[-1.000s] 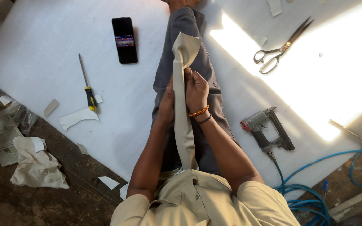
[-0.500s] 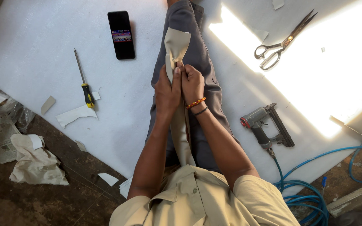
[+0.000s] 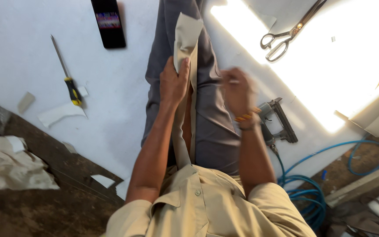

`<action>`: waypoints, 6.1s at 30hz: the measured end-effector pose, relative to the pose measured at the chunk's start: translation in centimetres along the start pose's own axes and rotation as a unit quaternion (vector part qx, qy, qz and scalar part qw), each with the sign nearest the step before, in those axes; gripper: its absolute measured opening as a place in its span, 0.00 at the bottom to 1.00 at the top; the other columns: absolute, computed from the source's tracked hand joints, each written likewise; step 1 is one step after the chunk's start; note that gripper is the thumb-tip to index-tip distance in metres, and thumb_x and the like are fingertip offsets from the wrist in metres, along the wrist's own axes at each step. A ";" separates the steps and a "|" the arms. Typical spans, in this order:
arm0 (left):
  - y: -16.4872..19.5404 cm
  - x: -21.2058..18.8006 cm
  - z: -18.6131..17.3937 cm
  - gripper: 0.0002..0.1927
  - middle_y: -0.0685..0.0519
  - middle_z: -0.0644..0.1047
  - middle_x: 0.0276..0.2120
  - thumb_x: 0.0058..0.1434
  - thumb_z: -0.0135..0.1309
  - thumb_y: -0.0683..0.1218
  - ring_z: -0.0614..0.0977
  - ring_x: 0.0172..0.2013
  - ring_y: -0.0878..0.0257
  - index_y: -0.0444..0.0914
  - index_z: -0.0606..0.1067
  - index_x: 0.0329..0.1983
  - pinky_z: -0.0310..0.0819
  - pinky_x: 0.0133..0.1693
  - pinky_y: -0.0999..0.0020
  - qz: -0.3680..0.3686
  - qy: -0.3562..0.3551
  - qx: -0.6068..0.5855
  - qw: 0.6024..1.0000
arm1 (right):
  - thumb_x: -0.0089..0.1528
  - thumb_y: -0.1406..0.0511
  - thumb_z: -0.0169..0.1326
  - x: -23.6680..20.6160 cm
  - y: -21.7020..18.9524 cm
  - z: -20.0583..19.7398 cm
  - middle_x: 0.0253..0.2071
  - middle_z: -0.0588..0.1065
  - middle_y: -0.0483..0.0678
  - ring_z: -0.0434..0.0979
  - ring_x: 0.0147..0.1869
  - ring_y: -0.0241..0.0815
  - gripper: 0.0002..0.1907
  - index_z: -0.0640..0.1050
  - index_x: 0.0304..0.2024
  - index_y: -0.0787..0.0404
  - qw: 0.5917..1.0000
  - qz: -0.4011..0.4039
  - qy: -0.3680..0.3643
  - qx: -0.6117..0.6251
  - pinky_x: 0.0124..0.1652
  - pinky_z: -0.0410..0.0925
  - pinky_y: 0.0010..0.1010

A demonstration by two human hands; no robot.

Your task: The person sits on the floor with a long foam strip on their lap and wraps it with beige fabric, folding the edges over. They use a hot glue gun to secure the fabric along the strip and finish by picking up a pneumatic nail gun.

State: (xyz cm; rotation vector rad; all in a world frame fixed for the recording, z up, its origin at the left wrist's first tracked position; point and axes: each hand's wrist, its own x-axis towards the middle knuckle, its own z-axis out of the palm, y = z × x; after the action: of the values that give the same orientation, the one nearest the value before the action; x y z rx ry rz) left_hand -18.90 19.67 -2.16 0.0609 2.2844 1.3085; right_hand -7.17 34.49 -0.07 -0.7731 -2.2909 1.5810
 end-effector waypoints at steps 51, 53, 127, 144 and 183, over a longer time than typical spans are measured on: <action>-2.9 0.5 1.9 0.20 0.37 0.83 0.38 0.70 0.55 0.48 0.87 0.39 0.47 0.29 0.69 0.57 0.84 0.40 0.62 0.094 0.059 0.055 0.992 | 0.60 0.69 0.63 2.9 0.5 -9.9 0.46 0.76 0.59 0.80 0.40 0.59 0.16 0.76 0.49 0.63 0.922 -0.183 -0.147 -0.309 0.38 0.73 0.39; -2.5 0.3 1.9 0.21 0.37 0.82 0.39 0.70 0.55 0.48 0.87 0.40 0.46 0.29 0.68 0.58 0.84 0.41 0.60 0.117 0.070 0.072 0.988 | 0.55 0.68 0.60 -0.4 2.5 -11.2 0.42 0.76 0.55 0.80 0.43 0.56 0.26 0.68 0.54 0.66 0.959 -0.028 -0.128 -0.253 0.43 0.72 0.42; -4.8 -8.1 -1.5 0.36 0.42 0.56 0.78 0.79 0.31 0.62 0.56 0.77 0.54 0.32 0.52 0.79 0.45 0.75 0.62 0.238 -0.217 -0.183 0.929 | 0.72 0.52 0.47 -5.3 -2.5 6.8 0.21 0.69 0.54 0.69 0.25 0.48 0.27 0.71 0.26 0.65 0.987 0.127 0.083 -0.058 0.30 0.65 0.39; -6.9 -3.9 -1.9 0.42 0.45 0.37 0.81 0.78 0.19 0.67 0.38 0.81 0.53 0.32 0.36 0.81 0.32 0.78 0.60 0.158 -0.233 -0.223 0.933 | 0.74 0.60 0.44 -3.1 0.6 10.5 0.22 0.71 0.52 0.74 0.28 0.53 0.22 0.71 0.26 0.62 0.983 -0.051 0.027 -0.174 0.33 0.67 0.44; -0.8 -2.5 -4.2 0.37 0.45 0.52 0.79 0.80 0.37 0.62 0.55 0.77 0.53 0.36 0.47 0.81 0.50 0.77 0.59 0.357 -0.075 -0.318 0.875 | 0.75 0.57 0.42 1.3 -6.9 9.3 0.28 0.72 0.42 0.69 0.33 0.28 0.21 0.74 0.37 0.66 0.980 -0.124 0.035 0.152 0.35 0.66 0.24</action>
State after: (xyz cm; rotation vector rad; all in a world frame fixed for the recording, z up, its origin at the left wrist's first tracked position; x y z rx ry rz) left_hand -18.41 15.17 -0.01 0.8063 1.6218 2.2702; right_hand -14.71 26.06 2.68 -0.4402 -1.9432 1.6986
